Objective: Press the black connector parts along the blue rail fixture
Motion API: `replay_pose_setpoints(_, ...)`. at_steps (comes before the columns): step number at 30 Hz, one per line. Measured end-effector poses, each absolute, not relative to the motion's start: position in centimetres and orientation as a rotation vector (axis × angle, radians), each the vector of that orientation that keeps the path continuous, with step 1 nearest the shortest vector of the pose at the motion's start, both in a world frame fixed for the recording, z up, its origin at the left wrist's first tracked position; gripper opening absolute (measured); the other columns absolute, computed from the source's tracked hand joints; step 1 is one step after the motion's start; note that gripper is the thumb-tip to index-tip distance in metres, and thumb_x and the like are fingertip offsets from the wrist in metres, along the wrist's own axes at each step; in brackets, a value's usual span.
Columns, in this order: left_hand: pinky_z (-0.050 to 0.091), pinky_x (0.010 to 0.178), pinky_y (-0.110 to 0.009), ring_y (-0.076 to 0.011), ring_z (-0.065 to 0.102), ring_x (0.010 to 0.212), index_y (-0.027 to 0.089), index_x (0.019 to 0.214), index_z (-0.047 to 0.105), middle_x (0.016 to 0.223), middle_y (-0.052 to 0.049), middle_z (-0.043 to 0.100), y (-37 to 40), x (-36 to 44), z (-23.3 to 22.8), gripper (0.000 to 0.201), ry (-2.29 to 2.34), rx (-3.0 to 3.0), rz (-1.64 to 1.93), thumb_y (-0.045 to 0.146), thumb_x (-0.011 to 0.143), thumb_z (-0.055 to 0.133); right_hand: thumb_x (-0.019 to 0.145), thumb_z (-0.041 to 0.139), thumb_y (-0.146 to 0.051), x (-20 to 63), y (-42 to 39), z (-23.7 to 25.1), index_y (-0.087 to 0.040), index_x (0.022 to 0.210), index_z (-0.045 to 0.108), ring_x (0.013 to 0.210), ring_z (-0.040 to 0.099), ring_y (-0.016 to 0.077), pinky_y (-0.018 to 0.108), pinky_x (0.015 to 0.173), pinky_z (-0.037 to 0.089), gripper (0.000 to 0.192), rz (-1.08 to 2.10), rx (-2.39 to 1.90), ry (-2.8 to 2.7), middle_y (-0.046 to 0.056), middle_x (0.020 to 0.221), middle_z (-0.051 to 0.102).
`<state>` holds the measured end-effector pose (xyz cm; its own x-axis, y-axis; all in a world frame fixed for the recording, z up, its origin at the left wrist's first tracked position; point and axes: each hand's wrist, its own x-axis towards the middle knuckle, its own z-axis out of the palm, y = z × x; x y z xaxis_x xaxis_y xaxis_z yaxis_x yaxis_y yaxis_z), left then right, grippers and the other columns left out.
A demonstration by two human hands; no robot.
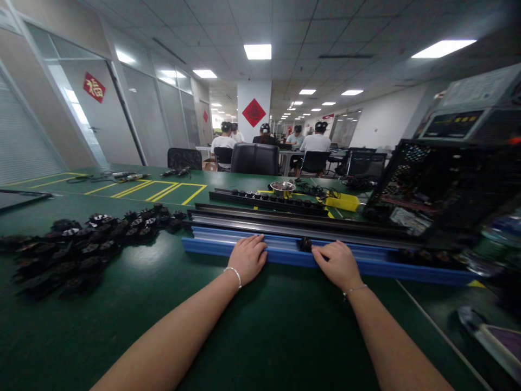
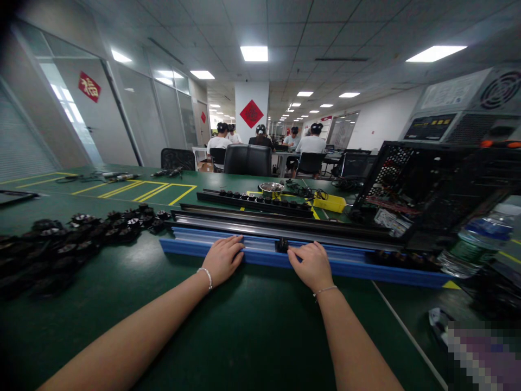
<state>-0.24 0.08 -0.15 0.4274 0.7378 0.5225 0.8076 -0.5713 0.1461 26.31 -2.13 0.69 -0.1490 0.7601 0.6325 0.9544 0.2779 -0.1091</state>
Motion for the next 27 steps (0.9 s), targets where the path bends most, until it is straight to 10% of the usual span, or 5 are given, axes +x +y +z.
replay_pose_setpoints(27,0.038,0.102,-0.042,-0.023,0.05,0.121,0.022,0.104,0.064,0.129,-0.006,0.057,0.01,-0.23,0.0,0.025,-1.396,-2.546,-0.815,0.029,0.089,0.046,0.089,0.043,-0.042,26.09,-1.79,1.07,-0.025,0.1,0.071,0.088,0.059,0.0179,0.036,0.086,0.038,0.035,-0.304,-1.511,-2.168,0.003,0.09,0.072)
